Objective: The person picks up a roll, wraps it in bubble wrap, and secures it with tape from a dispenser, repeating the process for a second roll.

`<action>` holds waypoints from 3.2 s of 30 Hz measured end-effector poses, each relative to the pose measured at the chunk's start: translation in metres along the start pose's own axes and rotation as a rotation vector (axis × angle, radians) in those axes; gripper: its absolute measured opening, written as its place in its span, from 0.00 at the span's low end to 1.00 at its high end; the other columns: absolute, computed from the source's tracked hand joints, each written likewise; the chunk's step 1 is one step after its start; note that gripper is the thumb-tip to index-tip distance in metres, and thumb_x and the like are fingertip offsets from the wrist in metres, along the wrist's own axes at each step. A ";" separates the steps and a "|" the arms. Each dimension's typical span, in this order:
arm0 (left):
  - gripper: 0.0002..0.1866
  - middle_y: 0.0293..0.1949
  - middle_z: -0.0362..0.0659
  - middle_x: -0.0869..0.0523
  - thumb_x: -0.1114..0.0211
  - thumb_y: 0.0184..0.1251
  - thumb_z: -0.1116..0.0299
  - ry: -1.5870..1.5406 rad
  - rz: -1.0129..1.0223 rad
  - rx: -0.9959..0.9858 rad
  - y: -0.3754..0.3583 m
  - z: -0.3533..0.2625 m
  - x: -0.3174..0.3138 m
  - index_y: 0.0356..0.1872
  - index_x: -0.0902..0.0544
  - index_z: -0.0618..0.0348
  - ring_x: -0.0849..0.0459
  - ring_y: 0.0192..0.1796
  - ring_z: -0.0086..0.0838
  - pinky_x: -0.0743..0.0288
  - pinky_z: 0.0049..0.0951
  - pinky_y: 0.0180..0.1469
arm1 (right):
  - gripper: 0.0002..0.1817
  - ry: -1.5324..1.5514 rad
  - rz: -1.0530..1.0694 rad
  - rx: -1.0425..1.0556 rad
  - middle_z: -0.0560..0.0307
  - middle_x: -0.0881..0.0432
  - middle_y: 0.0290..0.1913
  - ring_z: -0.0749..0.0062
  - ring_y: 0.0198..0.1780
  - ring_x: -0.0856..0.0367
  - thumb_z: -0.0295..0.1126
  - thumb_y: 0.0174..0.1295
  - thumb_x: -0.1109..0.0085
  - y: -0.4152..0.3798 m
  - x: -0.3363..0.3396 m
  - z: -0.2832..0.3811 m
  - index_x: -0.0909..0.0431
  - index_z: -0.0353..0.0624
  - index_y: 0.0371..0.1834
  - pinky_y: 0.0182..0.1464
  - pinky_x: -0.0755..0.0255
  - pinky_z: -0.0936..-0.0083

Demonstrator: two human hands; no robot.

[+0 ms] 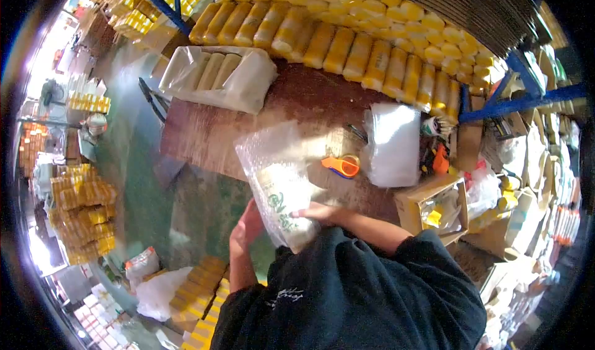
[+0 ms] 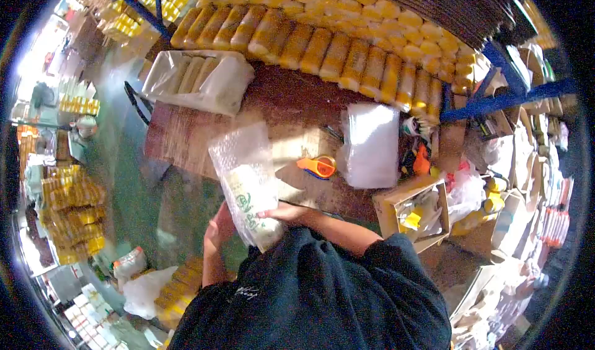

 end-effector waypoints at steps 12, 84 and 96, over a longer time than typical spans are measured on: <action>0.39 0.67 0.56 0.22 0.39 0.76 0.43 -0.383 -0.539 0.358 0.053 0.072 0.061 0.76 0.34 0.61 0.20 0.65 0.48 0.25 0.50 0.69 | 0.39 -0.287 -0.433 -0.398 0.55 0.13 0.43 0.71 0.41 0.15 0.68 0.68 0.44 -0.004 0.022 0.037 0.15 0.36 0.53 0.43 0.19 0.72; 0.29 0.49 0.55 0.25 0.29 0.69 0.50 1.164 -0.834 0.203 0.072 0.100 0.174 0.53 0.26 0.69 0.23 0.50 0.47 0.27 0.42 0.55 | 0.17 -0.674 -0.999 0.096 0.44 0.16 0.51 0.47 0.55 0.18 0.41 0.65 0.32 0.103 0.116 -0.009 0.17 0.45 0.51 0.58 0.23 0.57; 0.54 0.74 0.71 0.38 0.36 0.72 0.45 1.542 -0.822 0.274 0.147 0.128 0.157 0.79 0.56 0.76 0.34 0.74 0.62 0.36 0.52 0.74 | 0.05 -0.545 -1.287 0.278 0.45 0.20 0.37 0.45 0.41 0.19 0.23 0.57 0.36 0.083 0.061 -0.032 0.23 0.40 0.35 0.43 0.24 0.56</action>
Point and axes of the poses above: each hand's wrist, its own y-axis towards the middle knuckle, its own x-axis out of the back of the hand, z = x × y, the point moved 6 cm from there along y, towards the middle knuckle
